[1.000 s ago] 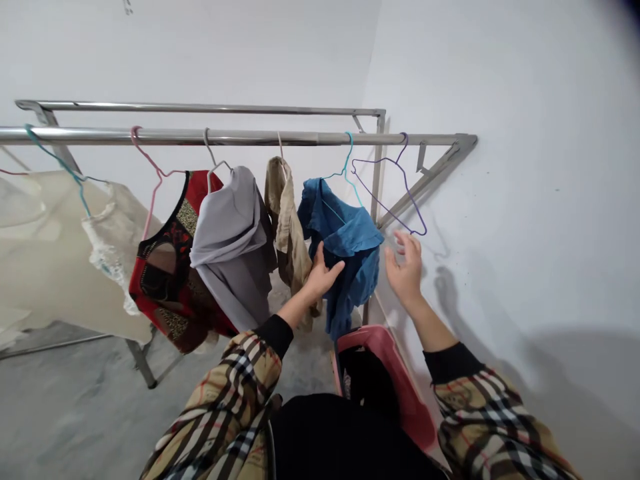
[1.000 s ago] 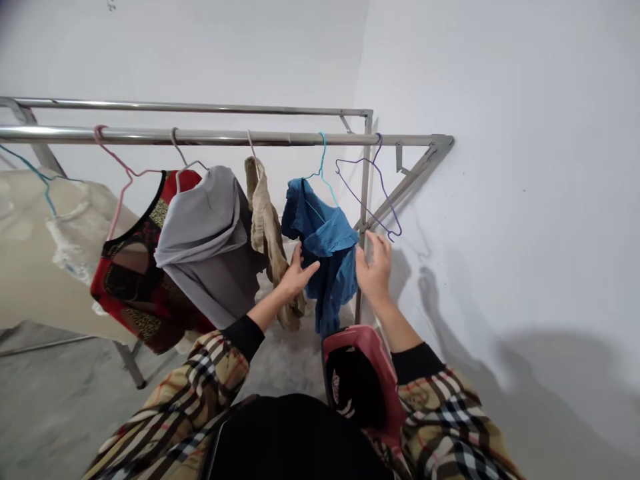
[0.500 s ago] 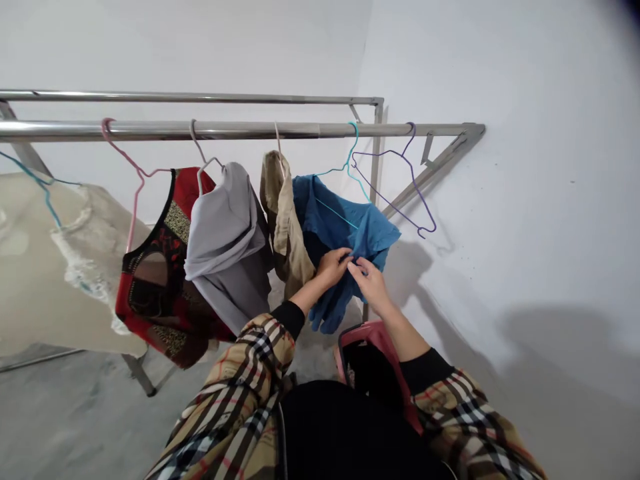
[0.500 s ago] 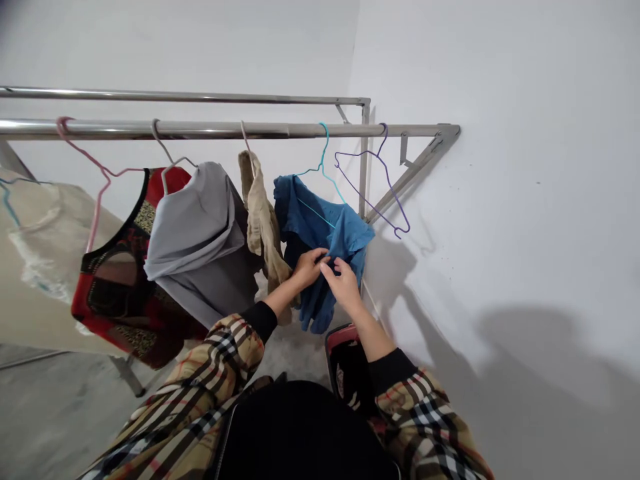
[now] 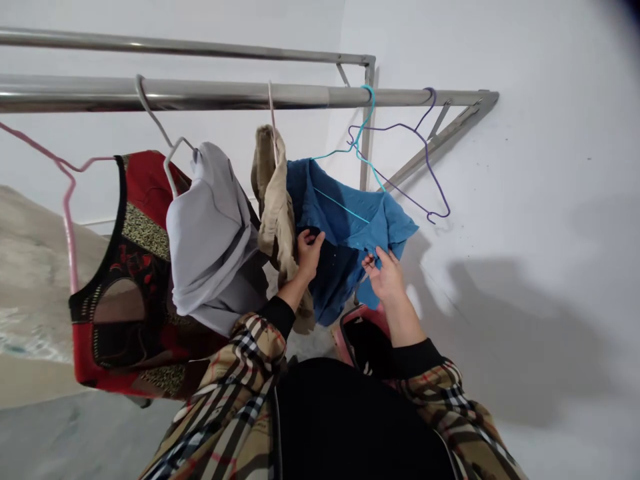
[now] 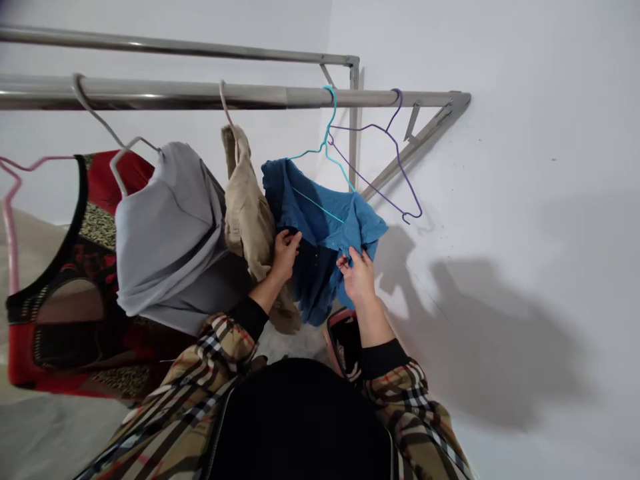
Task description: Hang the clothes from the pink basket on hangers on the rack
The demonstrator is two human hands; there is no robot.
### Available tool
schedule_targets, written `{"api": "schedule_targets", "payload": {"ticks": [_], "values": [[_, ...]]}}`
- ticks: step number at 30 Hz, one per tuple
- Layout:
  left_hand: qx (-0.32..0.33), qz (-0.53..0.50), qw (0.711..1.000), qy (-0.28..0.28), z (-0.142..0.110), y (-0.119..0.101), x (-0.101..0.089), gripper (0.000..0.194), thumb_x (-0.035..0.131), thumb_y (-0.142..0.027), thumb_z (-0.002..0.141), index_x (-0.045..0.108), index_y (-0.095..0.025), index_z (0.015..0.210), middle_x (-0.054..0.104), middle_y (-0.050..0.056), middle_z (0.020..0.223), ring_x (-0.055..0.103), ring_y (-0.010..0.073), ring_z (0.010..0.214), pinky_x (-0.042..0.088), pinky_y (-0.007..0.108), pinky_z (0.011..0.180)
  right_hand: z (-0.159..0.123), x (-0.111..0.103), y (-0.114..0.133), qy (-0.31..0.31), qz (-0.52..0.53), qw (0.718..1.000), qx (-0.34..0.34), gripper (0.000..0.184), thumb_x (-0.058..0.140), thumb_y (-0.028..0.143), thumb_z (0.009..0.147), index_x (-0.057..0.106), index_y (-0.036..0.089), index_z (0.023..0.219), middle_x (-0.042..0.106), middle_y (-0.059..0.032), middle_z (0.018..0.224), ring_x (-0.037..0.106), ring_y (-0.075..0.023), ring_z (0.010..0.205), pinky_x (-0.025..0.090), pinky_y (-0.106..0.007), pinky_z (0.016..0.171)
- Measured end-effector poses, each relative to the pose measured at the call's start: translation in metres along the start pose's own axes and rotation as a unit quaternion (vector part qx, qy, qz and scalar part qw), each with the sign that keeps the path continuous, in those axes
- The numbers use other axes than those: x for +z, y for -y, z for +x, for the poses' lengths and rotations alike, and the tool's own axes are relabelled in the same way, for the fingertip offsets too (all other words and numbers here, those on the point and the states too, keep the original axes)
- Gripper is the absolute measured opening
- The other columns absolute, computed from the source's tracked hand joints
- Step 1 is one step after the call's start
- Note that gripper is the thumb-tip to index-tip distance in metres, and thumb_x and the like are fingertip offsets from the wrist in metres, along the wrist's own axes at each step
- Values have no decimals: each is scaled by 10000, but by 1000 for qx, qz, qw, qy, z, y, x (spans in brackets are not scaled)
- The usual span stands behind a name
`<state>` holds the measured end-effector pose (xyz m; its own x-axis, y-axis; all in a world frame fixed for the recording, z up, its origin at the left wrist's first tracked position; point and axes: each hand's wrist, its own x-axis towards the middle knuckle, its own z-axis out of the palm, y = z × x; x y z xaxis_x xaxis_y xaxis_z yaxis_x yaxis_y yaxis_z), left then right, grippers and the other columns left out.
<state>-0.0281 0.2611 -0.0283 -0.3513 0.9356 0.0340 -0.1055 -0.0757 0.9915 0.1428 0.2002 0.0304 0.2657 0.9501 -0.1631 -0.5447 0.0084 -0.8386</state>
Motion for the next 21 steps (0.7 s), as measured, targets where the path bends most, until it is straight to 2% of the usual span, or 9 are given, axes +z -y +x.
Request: {"api": "schedule_targets", "payload": {"ticks": [2, 5, 7, 10, 14, 17, 19, 21], "values": [[-43, -21, 999, 12, 9, -2, 3, 432, 665, -421, 827, 521, -193, 1164, 621, 23, 880, 595, 119, 730, 456, 223, 609, 1, 0, 0, -1, -11, 1000, -9, 368, 804, 335, 612, 511, 232, 808, 576, 91, 618, 581, -77, 567, 541, -238, 586], [-66, -42, 996, 38, 18, -6, 12, 289, 685, -392, 801, 580, -194, 983, 599, -6, 761, 568, 110, 642, 436, 217, 564, 0, 1, 1, -1, -20, 1000, -19, 361, 806, 322, 617, 523, 231, 823, 594, 85, 648, 607, -88, 604, 543, -252, 616], [-50, -54, 996, 53, 20, -11, 16, 204, 672, -366, 807, 586, -192, 870, 584, -15, 727, 560, 106, 643, 450, 222, 591, -3, 2, 2, 9, -24, 999, -20, 349, 804, 314, 618, 551, 230, 844, 624, 73, 676, 631, -100, 643, 544, -265, 651], [-2, -67, 995, 77, 16, -21, 20, 199, 709, -354, 771, 610, -186, 818, 612, -8, 763, 580, 121, 722, 484, 249, 695, -6, 3, 5, 24, -39, 999, -25, 335, 799, 300, 617, 610, 225, 883, 681, 41, 755, 665, -129, 721, 544, -288, 701], [111, -45, 977, 177, 5, -33, 23, 253, 714, -415, 763, 674, -181, 851, 687, 47, 865, 626, 179, 850, 501, 311, 818, -8, 9, 10, 26, -102, 992, -68, 305, 773, 334, 660, 647, 227, 916, 726, 11, 866, 688, -154, 797, 546, -315, 759], [158, -28, 953, 257, -4, -34, 24, 336, 673, -441, 796, 677, -176, 1003, 705, 90, 982, 648, 219, 966, 501, 356, 891, -6, 17, 12, 61, -163, 980, -101, 285, 714, 391, 728, 657, 223, 951, 742, -19, 940, 697, -188, 901, 549, -357, 834], [180, -9, 942, 284, -10, -30, 27, 423, 688, -413, 786, 641, -182, 1136, 684, 107, 1105, 621, 239, 1091, 467, 383, 984, -5, 22, 12, 80, -184, 973, -115, 306, 692, 409, 750, 665, 221, 989, 742, -34, 1009, 688, -197, 974, 539, -373, 890], [209, 12, 939, 271, -14, -25, 31, 472, 707, -378, 771, 621, -187, 1194, 655, 113, 1188, 576, 251, 1183, 416, 395, 1057, -4, 25, 13, 102, -195, 968, -122, 341, 694, 415, 754, 669, 224, 1036, 731, -42, 1083, 675, -198, 1029, 524, -378, 936]]}}
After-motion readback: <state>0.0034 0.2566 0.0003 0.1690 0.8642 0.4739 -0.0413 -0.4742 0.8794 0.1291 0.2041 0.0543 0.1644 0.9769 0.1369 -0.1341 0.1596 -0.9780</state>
